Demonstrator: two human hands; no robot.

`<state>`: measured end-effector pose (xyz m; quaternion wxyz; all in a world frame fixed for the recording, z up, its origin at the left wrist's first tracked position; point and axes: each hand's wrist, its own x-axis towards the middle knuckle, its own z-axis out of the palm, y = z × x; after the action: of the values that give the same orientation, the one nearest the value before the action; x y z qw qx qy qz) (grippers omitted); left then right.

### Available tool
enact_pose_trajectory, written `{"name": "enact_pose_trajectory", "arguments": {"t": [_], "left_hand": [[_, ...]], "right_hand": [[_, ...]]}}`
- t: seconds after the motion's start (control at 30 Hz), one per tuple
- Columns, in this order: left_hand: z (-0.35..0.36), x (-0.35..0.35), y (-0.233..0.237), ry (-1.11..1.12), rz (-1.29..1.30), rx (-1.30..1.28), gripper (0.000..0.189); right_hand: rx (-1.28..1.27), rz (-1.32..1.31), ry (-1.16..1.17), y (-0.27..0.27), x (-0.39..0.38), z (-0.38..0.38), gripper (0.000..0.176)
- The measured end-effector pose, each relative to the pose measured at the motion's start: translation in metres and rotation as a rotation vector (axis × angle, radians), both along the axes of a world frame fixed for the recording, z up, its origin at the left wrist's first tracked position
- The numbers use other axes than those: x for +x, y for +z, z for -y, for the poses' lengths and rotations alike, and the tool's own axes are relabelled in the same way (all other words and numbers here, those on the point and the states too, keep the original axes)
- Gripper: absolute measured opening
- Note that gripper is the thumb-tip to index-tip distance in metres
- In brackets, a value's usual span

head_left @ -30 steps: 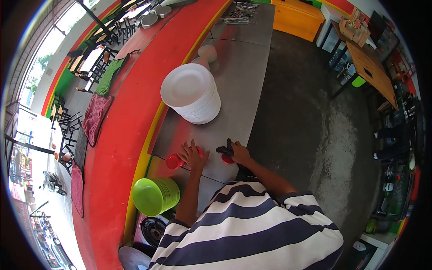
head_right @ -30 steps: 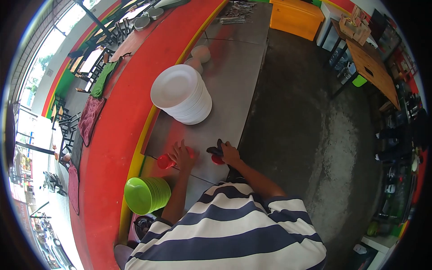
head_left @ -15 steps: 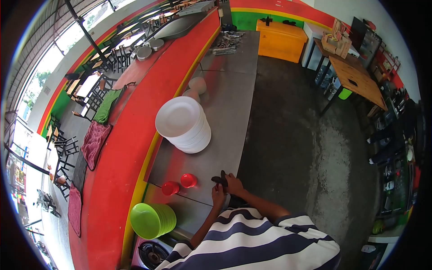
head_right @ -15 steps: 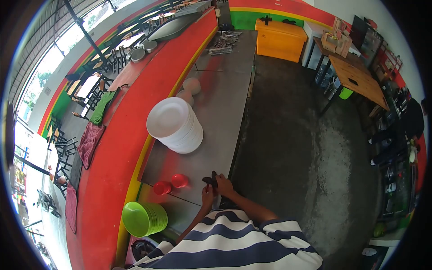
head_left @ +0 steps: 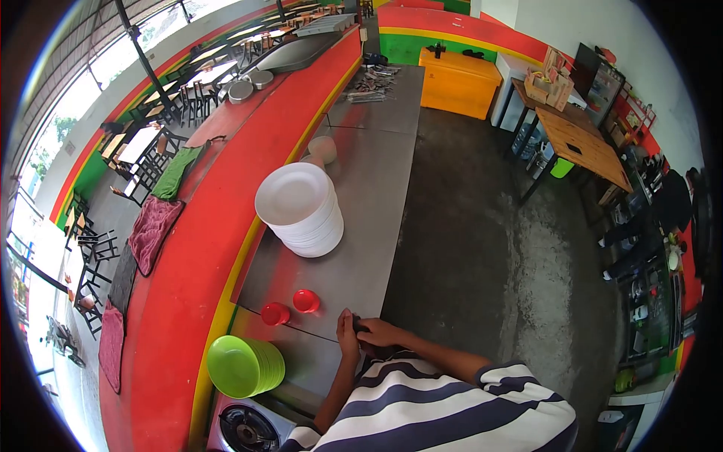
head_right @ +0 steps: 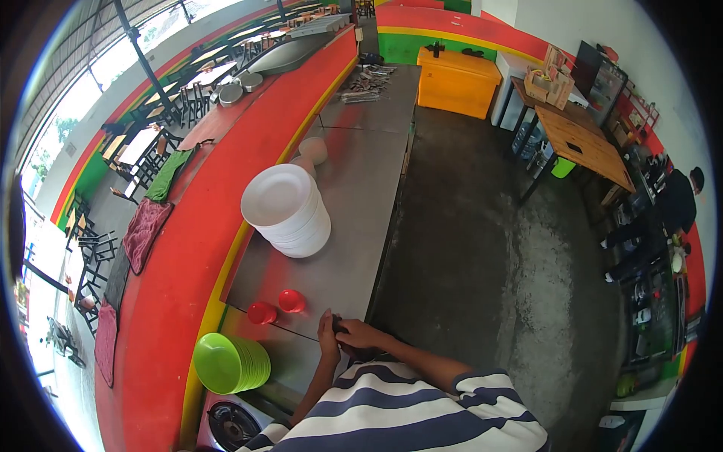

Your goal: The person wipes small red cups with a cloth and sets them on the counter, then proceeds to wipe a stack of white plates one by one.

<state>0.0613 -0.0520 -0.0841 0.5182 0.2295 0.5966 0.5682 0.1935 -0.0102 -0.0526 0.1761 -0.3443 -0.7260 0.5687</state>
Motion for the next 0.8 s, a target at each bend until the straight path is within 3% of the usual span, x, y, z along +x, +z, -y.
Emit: {"name": "enact_pose_trajectory", "arguments": {"t": [0.07, 0.13, 0.27, 0.47, 0.6, 0.63, 0.73, 0.8], "left_hand": [[0.007, -0.005, 0.039, -0.067, 0.072, 0.118, 0.057], [0.016, -0.013, 0.065, -0.185, 0.198, 0.246, 0.06], [0.027, -0.018, 0.116, -0.11, 0.052, 0.412, 0.06], [0.048, -0.02, 0.147, 0.001, -0.235, 0.497, 0.059], [0.058, -0.015, 0.154, 0.072, -0.289, 0.507, 0.058], [0.061, -0.015, 0.151, 0.04, -0.265, 0.516, 0.058], [0.065, -0.019, 0.151, -0.071, -0.184, 0.565, 0.056], [0.062, -0.014, 0.157, -0.155, -0.106, 0.627, 0.053]], "right_hand": [[-0.001, -0.022, 0.012, 0.007, -0.004, 0.006, 0.031], [-0.378, -0.117, -0.117, 0.035, -0.01, 0.009, 0.032], [-0.916, -0.363, -0.201, 0.079, -0.017, 0.026, 0.034], [0.091, -0.161, -0.221, 0.112, -0.024, 0.046, 0.04], [0.381, -0.113, 0.038, 0.129, -0.019, 0.051, 0.046], [0.402, -0.105, 0.092, 0.122, -0.017, 0.048, 0.046], [0.154, -0.029, 0.358, 0.127, -0.006, 0.03, 0.043], [-0.175, -0.121, 0.352, 0.127, -0.002, 0.018, 0.039]]}}
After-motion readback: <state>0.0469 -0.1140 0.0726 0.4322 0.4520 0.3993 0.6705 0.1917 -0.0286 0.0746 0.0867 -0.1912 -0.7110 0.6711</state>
